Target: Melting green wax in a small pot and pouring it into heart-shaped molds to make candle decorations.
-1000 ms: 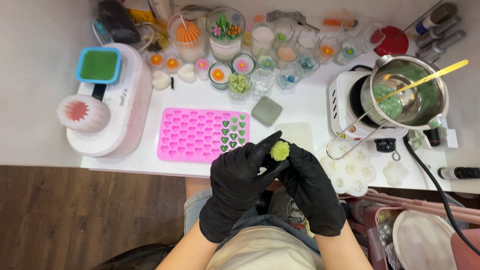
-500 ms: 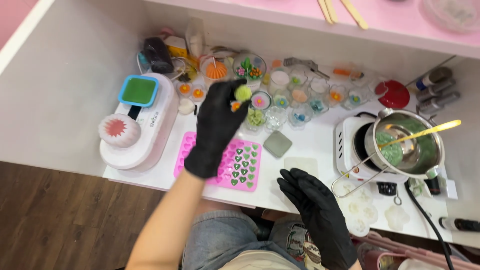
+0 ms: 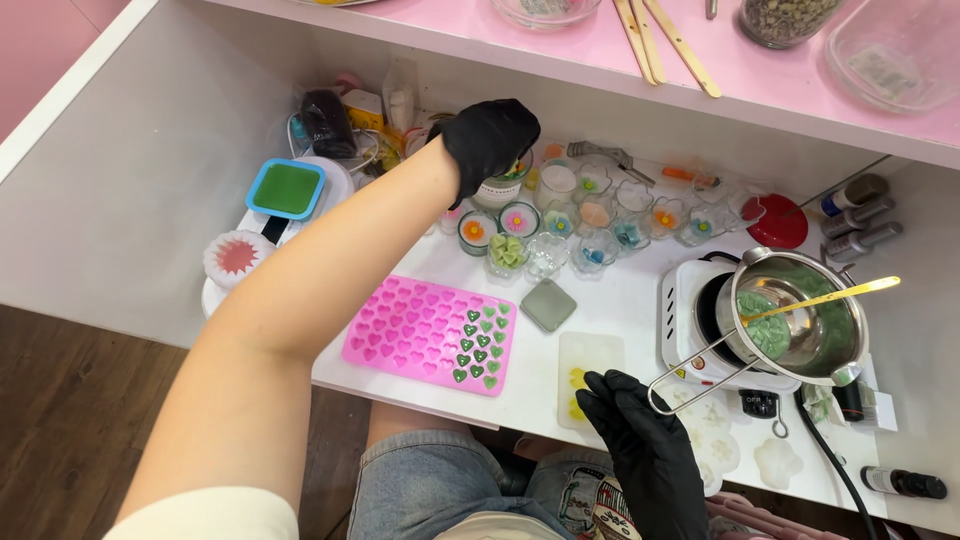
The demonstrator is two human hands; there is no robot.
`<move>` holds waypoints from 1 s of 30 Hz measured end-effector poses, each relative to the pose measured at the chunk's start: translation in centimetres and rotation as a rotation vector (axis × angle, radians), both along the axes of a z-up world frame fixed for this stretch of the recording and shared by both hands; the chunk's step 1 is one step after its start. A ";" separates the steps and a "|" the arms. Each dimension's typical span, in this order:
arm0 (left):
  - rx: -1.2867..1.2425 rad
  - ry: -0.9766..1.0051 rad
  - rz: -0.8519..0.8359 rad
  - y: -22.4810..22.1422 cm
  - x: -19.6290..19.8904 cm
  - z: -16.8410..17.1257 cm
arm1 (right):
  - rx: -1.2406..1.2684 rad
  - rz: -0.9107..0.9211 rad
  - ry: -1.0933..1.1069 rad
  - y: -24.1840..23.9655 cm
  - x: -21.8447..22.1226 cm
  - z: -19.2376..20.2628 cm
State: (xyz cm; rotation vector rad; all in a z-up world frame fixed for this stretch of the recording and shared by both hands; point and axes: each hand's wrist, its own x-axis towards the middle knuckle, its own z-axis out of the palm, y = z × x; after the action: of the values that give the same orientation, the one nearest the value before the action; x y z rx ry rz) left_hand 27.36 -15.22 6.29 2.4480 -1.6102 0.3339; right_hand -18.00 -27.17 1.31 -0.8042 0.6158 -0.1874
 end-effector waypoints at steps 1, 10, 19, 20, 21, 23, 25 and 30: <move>0.044 -0.015 0.005 -0.5 0.2 -0.4 | 0.004 -0.032 0.018 0.1 -0.1 0.3; 0.256 0.040 0.032 -1.0 -0.4 0.6 | 0.020 -0.215 0.143 -0.1 -0.5 1.7; 0.405 -0.026 0.008 -1.7 2.3 -1.2 | -0.010 -0.215 0.072 -1.1 -1.7 0.6; 0.380 -0.054 -0.008 -1.7 2.8 -2.0 | -0.035 -0.207 0.083 -1.1 -1.8 0.7; 0.383 -0.055 -0.005 -1.5 2.7 -1.9 | -0.032 -0.205 0.082 -1.1 -1.7 0.7; 0.304 -0.057 -0.020 -1.1 2.4 -1.8 | -0.018 -0.224 0.115 -1.2 -1.8 0.7; 0.270 0.001 -0.012 -0.3 1.8 -0.8 | -0.013 -0.225 0.117 -1.3 -2.0 0.8; 0.284 0.169 0.036 0.8 -0.9 4.1 | 0.000 -0.197 0.132 -2.6 -2.4 -0.7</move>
State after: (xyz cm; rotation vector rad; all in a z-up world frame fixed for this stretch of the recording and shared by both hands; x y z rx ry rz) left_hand 26.43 -14.45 10.42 2.6269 -1.6399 -0.1038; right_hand -20.38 -29.76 0.63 -0.7593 0.8202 -0.3162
